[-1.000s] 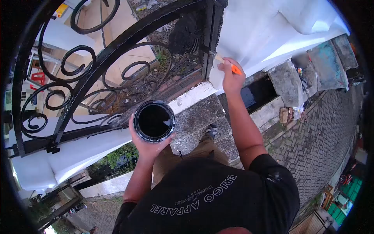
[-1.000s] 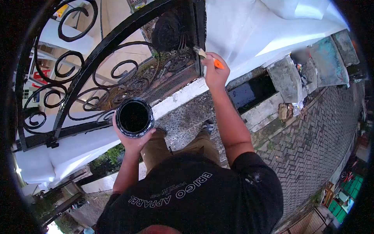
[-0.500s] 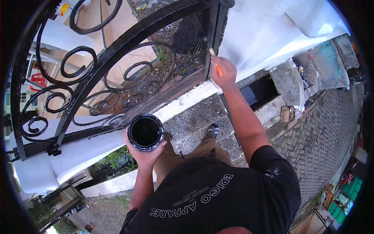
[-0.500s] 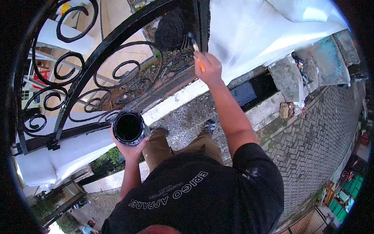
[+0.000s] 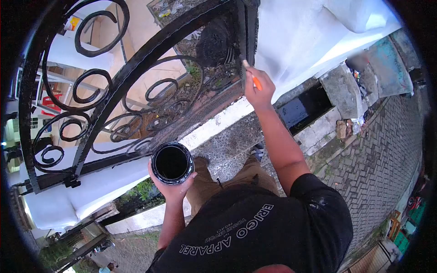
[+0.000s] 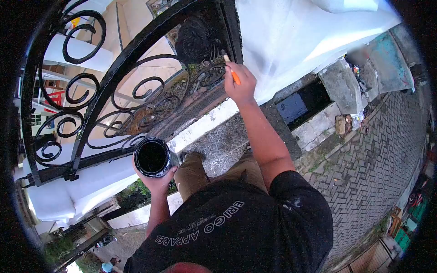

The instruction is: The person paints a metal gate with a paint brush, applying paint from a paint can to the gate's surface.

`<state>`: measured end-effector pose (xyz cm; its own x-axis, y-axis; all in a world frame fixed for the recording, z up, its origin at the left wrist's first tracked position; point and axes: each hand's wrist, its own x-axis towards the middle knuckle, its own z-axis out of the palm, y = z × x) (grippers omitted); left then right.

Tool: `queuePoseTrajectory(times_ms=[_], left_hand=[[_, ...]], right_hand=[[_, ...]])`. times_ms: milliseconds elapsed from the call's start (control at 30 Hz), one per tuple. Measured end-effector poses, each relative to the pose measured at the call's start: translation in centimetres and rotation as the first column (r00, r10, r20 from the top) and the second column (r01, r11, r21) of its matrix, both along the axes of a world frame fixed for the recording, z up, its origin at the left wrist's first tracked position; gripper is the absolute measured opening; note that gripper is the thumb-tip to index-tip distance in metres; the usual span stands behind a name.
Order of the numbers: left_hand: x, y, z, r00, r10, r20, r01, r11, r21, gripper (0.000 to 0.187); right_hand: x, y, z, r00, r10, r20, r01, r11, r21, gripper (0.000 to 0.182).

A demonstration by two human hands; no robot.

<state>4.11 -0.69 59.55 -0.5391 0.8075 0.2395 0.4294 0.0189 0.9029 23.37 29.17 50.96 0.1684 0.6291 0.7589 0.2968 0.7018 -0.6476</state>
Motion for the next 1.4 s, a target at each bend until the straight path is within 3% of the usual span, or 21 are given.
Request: queuePoseTrajectory(times_ms=[167, 267, 367, 533, 633, 733, 833, 967, 1100, 1167, 1300, 1367, 1400], left_hand=[[-0.3, -0.6, -0.2, 1.0, -0.002, -0.012, 0.002, 1.0, -0.002, 0.128], [-0.3, -0.6, 0.0, 1.0, -0.003, 0.021, 0.004, 1.0, -0.025, 0.129], [-0.9, -1.1, -0.1, 0.997, -0.001, -0.071, 0.0, 1.0, -0.013, 0.129], [-0.6, -1.1, 0.1, 0.999, 0.031, -0.025, -0.031, 0.999, 0.015, 0.128], [-0.6, -0.9, 0.5, 1.0, 0.024, -0.014, -0.024, 0.999, 0.029, 0.127], [-0.4, -0.7, 0.5, 0.999, 0.036, -0.001, -0.036, 0.998, 0.042, 0.125], [-0.6, -1.2, 0.2, 0.998, 0.053, -0.032, -0.051, 0.998, 0.036, 0.127], [-0.5, -0.7, 0.6, 0.999, 0.022, -0.036, -0.021, 0.999, 0.03, 0.128], [-0.6, -0.7, 0.3, 0.999, 0.013, -0.037, -0.011, 0.999, 0.044, 0.125], [-0.5, -0.9, 0.4, 0.998, 0.019, -0.056, -0.016, 0.999, 0.052, 0.125], [-0.4, -0.5, 0.8, 1.0, 0.023, -0.019, -0.022, 0.999, 0.045, 0.125], [-0.2, -0.6, 1.0, 1.0, 0.014, -0.008, -0.014, 0.999, 0.037, 0.125], [-0.2, -0.7, 1.1, 0.999, 0.028, -0.027, -0.027, 0.999, 0.019, 0.125]], right_hand=[[-0.3, -0.5, 0.8, 0.999, -0.034, -0.023, 0.034, 0.999, -0.021, 0.013], [-0.7, -0.8, 2.0, 0.99, 0.075, 0.122, -0.068, 0.996, -0.057, 0.015], [-0.8, -0.2, 1.8, 0.999, -0.034, 0.01, 0.035, 0.999, -0.018, 0.014], [-1.0, -1.1, 2.6, 0.999, 0.035, 0.017, -0.034, 0.998, -0.061, 0.012], [-0.8, -1.0, 3.3, 0.997, -0.067, -0.043, 0.059, 0.983, -0.173, 0.013], [-1.1, -1.0, 4.2, 0.999, 0.018, -0.039, -0.017, 0.999, 0.037, 0.014], [-1.0, 0.0, 3.3, 1.0, -0.029, 0.008, 0.029, 0.998, -0.056, 0.015], [-1.0, -0.1, 4.0, 0.997, -0.038, -0.074, 0.04, 0.999, 0.032, 0.014], [-1.2, 0.0, 3.8, 0.999, 0.016, -0.041, -0.017, 0.999, -0.027, 0.014], [-1.2, 0.0, 3.5, 0.993, -0.046, -0.113, 0.039, 0.997, -0.059, 0.014], [-1.3, -0.2, 3.7, 0.992, 0.009, -0.124, -0.019, 0.997, -0.081, 0.013], [-0.7, -0.3, 3.5, 0.998, 0.036, -0.045, -0.041, 0.99, -0.134, 0.013], [-0.8, -0.6, 3.5, 0.99, 0.13, 0.054, -0.121, 0.983, -0.139, 0.012]])
